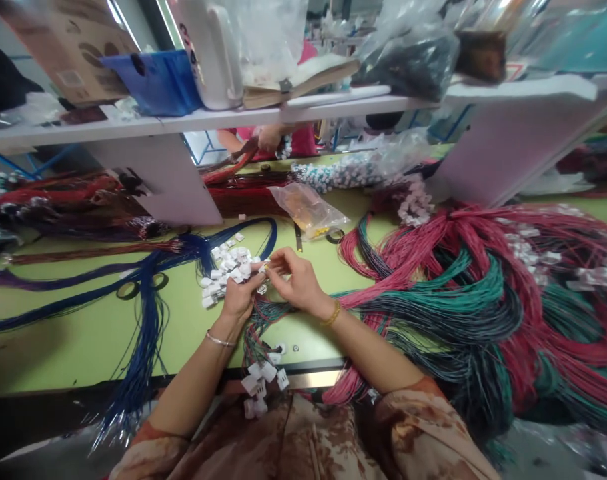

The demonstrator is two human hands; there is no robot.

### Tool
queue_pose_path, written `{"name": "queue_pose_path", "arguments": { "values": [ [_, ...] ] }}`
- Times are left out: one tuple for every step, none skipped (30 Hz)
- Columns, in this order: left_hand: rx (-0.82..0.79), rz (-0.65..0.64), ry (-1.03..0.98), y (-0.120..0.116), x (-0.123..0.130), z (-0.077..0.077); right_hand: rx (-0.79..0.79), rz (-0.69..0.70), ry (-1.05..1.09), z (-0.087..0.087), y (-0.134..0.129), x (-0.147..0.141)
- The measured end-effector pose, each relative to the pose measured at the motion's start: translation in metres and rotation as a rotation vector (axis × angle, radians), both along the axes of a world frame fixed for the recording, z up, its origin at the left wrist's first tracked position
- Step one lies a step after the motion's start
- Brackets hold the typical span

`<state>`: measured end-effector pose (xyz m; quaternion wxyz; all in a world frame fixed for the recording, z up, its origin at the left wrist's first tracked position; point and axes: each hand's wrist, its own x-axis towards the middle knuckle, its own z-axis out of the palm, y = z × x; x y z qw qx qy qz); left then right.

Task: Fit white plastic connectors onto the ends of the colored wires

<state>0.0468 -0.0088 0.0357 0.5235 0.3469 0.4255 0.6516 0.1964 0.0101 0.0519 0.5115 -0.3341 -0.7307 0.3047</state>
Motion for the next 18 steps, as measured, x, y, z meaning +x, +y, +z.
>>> {"name": "queue_pose_path", "arguments": {
  "values": [
    [0.011, -0.015, 0.026, -0.0001, -0.0009, 0.001, -0.033, 0.025, 0.015, 0.0005, 0.0015, 0.0013],
    [0.026, -0.023, 0.061, -0.0003, -0.0016, 0.002, -0.058, 0.042, 0.019, 0.0012, 0.0026, 0.0025],
    [0.04, -0.028, 0.099, -0.0007, -0.0021, 0.0028, -0.069, 0.05, 0.007, 0.0021, 0.0032, 0.0035],
    [0.054, -0.035, 0.135, -0.0011, -0.0022, 0.0034, -0.064, 0.05, -0.017, 0.0032, 0.0033, 0.0042],
    [0.065, -0.038, 0.162, -0.0015, -0.0022, 0.0036, -0.042, 0.044, -0.045, 0.0043, 0.0031, 0.0047],
    [0.074, -0.041, 0.175, -0.0017, -0.002, 0.0035, -0.014, 0.035, -0.069, 0.0052, 0.0028, 0.0049],
    [0.077, -0.041, 0.171, -0.0017, -0.0017, 0.0029, 0.012, 0.026, -0.082, 0.0057, 0.0027, 0.0048],
    [0.072, -0.039, 0.152, -0.0014, -0.0014, 0.002, 0.022, 0.013, -0.076, 0.0058, 0.0029, 0.0047],
    [0.058, -0.037, 0.119, -0.0011, -0.0011, 0.0009, 0.016, -0.002, -0.05, 0.0054, 0.0034, 0.0045],
    [0.037, -0.035, 0.078, -0.0007, -0.0008, -0.0001, -0.004, -0.016, -0.009, 0.0047, 0.0044, 0.0043],
    [0.014, -0.034, 0.037, -0.0003, -0.0007, -0.001, -0.03, -0.025, 0.034, 0.0037, 0.0056, 0.0043],
    [-0.007, -0.038, 0.004, 0.0, -0.0006, -0.0015, -0.055, -0.028, 0.068, 0.0027, 0.0069, 0.0044],
    [-0.021, -0.042, -0.015, 0.0002, -0.0005, -0.0018, -0.071, -0.024, 0.083, 0.0018, 0.008, 0.0046],
    [-0.029, -0.047, -0.023, 0.0003, -0.0006, -0.0018, -0.076, -0.014, 0.08, 0.0014, 0.0086, 0.0048],
    [-0.03, -0.049, -0.022, 0.0003, -0.0007, -0.0016, -0.071, -0.001, 0.062, 0.0014, 0.0088, 0.005],
    [-0.028, -0.051, -0.018, 0.0002, -0.0007, -0.0014, -0.058, 0.007, 0.037, 0.0019, 0.0083, 0.0051],
    [-0.024, -0.052, -0.012, 0.0001, -0.0008, -0.0014, -0.038, 0.007, 0.012, 0.0029, 0.0074, 0.0052],
    [-0.018, -0.055, -0.006, 0.0, -0.0008, -0.0016, -0.013, 0.001, -0.014, 0.0044, 0.0061, 0.0051]
  ]
}}
